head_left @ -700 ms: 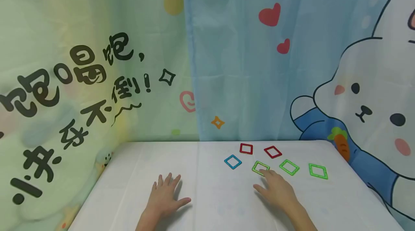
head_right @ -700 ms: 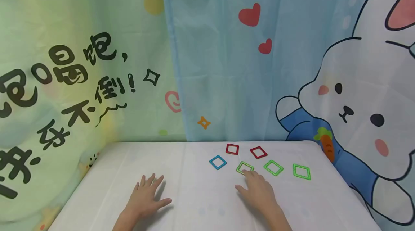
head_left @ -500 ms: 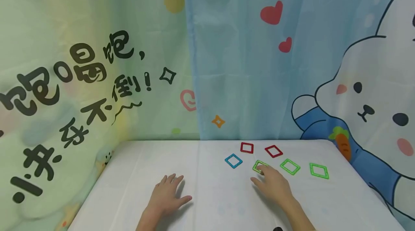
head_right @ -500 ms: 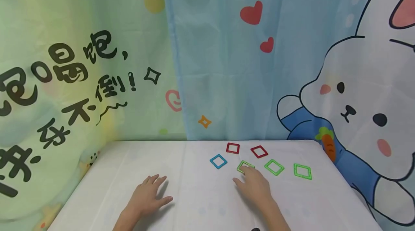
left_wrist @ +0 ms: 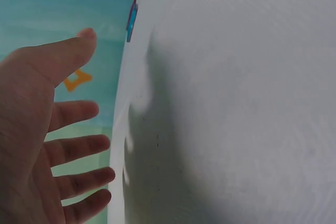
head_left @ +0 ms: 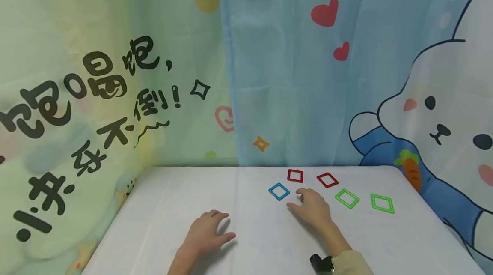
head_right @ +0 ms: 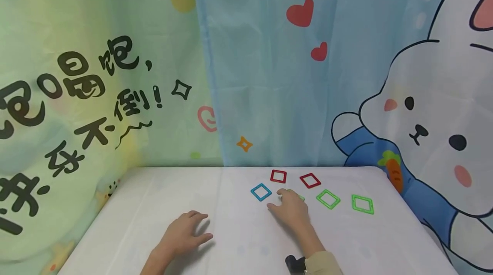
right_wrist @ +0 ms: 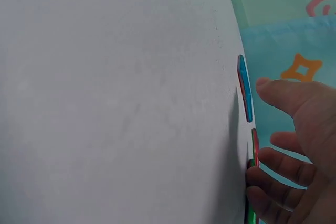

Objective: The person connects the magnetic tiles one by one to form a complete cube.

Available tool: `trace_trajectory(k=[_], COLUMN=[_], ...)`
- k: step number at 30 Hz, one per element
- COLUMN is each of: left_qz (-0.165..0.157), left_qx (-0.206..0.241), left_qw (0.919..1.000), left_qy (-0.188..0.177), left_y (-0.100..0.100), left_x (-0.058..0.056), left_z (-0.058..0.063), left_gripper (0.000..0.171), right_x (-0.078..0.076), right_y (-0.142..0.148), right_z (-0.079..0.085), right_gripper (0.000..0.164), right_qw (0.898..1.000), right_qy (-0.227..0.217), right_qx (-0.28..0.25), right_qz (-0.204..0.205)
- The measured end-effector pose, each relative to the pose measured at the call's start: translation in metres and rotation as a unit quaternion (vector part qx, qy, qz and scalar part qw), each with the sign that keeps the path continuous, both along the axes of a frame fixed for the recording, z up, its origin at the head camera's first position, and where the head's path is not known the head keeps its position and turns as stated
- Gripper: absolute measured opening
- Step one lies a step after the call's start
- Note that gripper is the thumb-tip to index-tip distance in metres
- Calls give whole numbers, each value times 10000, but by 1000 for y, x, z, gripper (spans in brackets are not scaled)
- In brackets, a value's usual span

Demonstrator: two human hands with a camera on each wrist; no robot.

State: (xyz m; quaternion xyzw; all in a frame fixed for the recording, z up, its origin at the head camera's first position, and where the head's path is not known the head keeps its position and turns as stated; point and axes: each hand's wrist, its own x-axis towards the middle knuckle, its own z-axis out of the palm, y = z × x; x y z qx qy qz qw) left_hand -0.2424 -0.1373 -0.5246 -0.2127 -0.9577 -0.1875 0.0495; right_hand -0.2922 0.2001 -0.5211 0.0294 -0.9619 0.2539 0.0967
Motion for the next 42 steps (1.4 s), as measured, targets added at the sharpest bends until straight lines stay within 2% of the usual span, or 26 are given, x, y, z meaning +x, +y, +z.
trace_trajectory(k=[6, 17, 28, 34, 42], left_qz=[-93, -152, -71, -81, -59], left_qx=[304, 655, 790, 834, 842], left_qw=[9993, 9970, 9957, 9956, 9960], left_qy=[-176, -371, -481, -426, -284], left_y=[5, 10, 10, 9, 7], left_x=[4, 1, -2, -5, -6], left_z=[3, -1, -7, -9, -6], left_gripper=[57, 51, 46, 43, 39], right_x=[-9, -18, -22, -24, -17], right_y=[-9, -19, -23, -22, -23], right_z=[-6, -8, -4, -3, 0], right_gripper=[56, 64, 62, 58, 53], right_qw=[9999, 9987, 9982, 9981, 9978], right_qy=[-34, -280, -419, -481, -560], right_qx=[11, 140, 265, 287, 348], right_qz=[-169, -390, -340, -272, 84])
